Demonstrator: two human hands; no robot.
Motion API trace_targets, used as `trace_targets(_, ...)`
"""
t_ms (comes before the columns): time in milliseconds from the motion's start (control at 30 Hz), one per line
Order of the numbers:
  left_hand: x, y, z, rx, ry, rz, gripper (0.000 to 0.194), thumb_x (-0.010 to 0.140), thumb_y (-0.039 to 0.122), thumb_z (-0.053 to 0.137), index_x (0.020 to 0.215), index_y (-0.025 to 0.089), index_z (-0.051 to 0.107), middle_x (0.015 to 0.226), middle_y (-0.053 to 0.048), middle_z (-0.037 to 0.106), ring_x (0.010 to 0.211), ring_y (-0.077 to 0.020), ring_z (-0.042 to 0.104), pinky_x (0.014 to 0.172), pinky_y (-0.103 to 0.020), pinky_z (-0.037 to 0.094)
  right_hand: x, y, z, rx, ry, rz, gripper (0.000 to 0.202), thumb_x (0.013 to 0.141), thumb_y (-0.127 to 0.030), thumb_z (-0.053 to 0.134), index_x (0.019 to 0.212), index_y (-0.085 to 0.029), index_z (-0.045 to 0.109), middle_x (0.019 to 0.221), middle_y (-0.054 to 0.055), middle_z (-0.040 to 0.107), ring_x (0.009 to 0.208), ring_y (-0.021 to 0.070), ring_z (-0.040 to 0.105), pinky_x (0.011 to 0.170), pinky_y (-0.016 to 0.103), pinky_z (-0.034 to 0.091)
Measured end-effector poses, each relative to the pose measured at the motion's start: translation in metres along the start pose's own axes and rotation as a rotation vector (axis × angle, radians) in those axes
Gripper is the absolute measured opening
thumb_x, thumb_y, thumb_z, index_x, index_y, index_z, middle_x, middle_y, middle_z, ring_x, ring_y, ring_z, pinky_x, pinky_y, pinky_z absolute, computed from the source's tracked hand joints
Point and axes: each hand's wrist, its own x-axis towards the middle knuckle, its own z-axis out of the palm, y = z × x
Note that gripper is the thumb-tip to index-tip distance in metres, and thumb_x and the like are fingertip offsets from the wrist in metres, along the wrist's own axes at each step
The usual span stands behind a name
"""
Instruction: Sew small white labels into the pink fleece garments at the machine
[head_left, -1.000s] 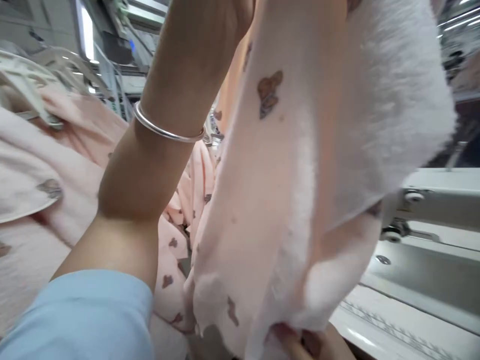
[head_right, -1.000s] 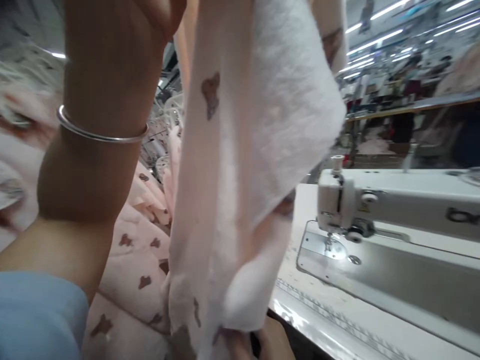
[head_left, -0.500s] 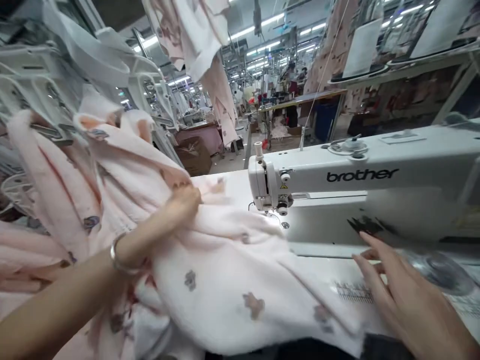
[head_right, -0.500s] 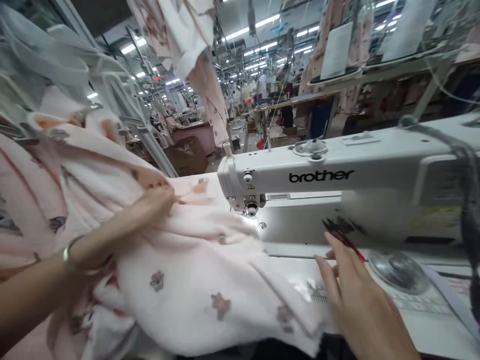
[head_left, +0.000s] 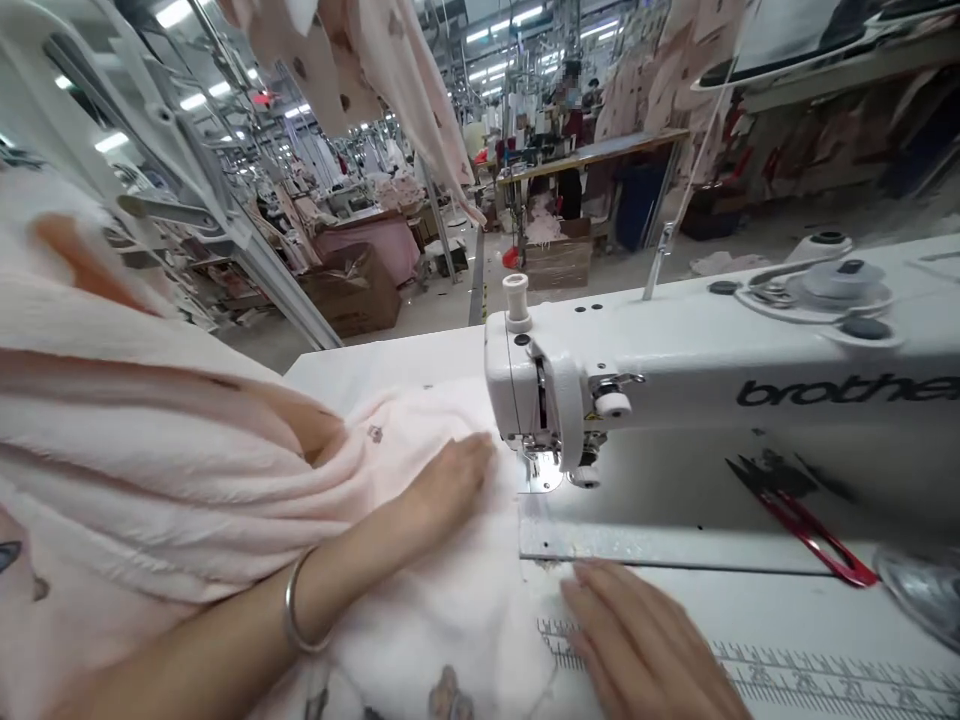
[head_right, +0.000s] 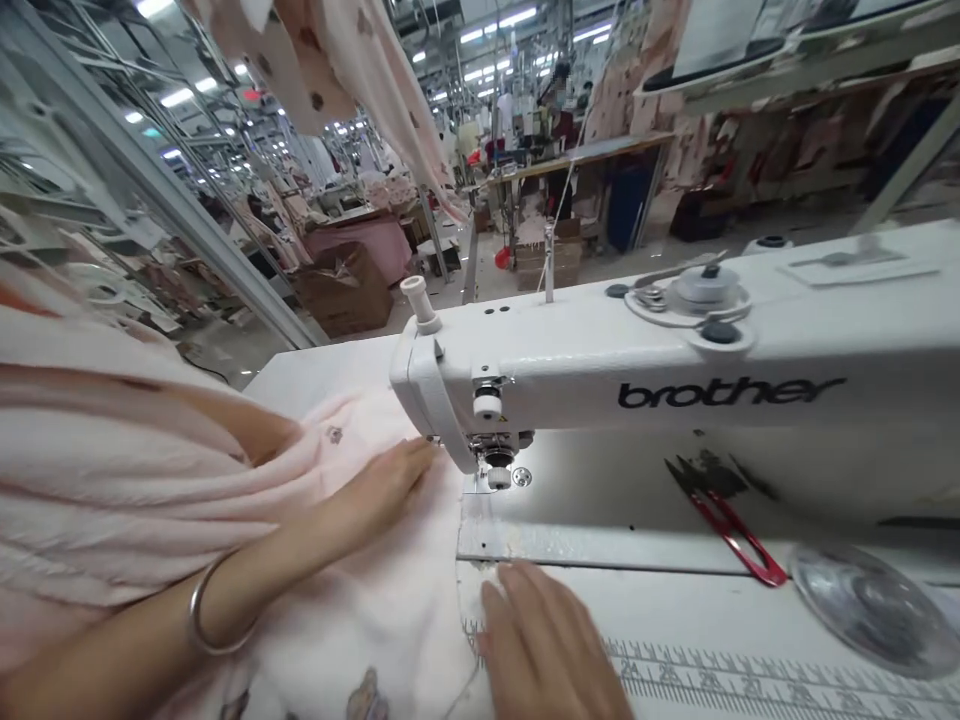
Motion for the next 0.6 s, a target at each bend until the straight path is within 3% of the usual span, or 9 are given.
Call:
trace_targets(133,0.003,0.017,0.013,-0.046,-0.005,0.064,0.028,0.09,0.015,0.031,0.105,0.017,0.055,0.119,-0.011,0.055,0.117,-0.0263,0.048,0.101,-0.051,0.034,0.007,-0.037,0.039,0.083,-0.017,-0.068,0.029,0.091,-0.022,0.04,0.111,-0.012,0.059,0.118,0.01,0.059,0.11,0.0237,0.055,0.084,0.032,0.052)
trace_targets(233,0.007,0.021,0.017,-0.073,0.013,0.077,0.027,0.09,0.021,0.034,0.11,0.015,0.052,0.128,-0.015,0.048,0.126,-0.0289,0.039,0.104,-0.052,0.031,0.004,-0.049,0.061,0.091,0.003,-0.016,0.029,0.09,-0.021,0.041,0.11,-0.01,0.058,0.123,0.012,0.056,0.118,0.026,0.048,0.093,0.038,0.048)
trace_targets(333,0.011,0.016,0.016,-0.12,0.012,0.035,0.026,0.09,0.022,0.035,0.107,0.014,0.052,0.13,-0.016,0.047,0.129,-0.0297,0.035,0.106,-0.055,0.026,-0.008,-0.038,0.062,0.029,0.023,-0.035,0.027,0.091,-0.019,0.037,0.103,-0.011,0.06,0.118,0.012,0.059,0.116,0.0268,0.05,0.093,0.041,0.047)
trace_targets(467,0.018,0.012,0.021,-0.163,0.007,-0.015,0.022,0.09,0.019,0.036,0.098,0.012,0.055,0.124,-0.017,0.052,0.127,-0.0333,0.036,0.105,-0.064,0.016,-0.021,-0.02,0.05,-0.09,-0.059,-0.165,0.029,0.092,-0.023,0.036,0.105,-0.013,0.06,0.121,0.01,0.057,0.115,0.0267,0.052,0.091,0.041,0.049)
trace_targets(600,0.013,0.02,0.019,-0.233,0.039,-0.05,0.024,0.088,0.016,0.038,0.105,0.012,0.054,0.126,-0.017,0.051,0.126,-0.032,0.039,0.108,-0.063,0.013,-0.026,-0.023,0.051,-0.006,0.003,-0.058,0.026,0.091,-0.02,0.038,0.104,-0.015,0.061,0.122,0.007,0.057,0.12,0.0233,0.047,0.109,0.043,0.028)
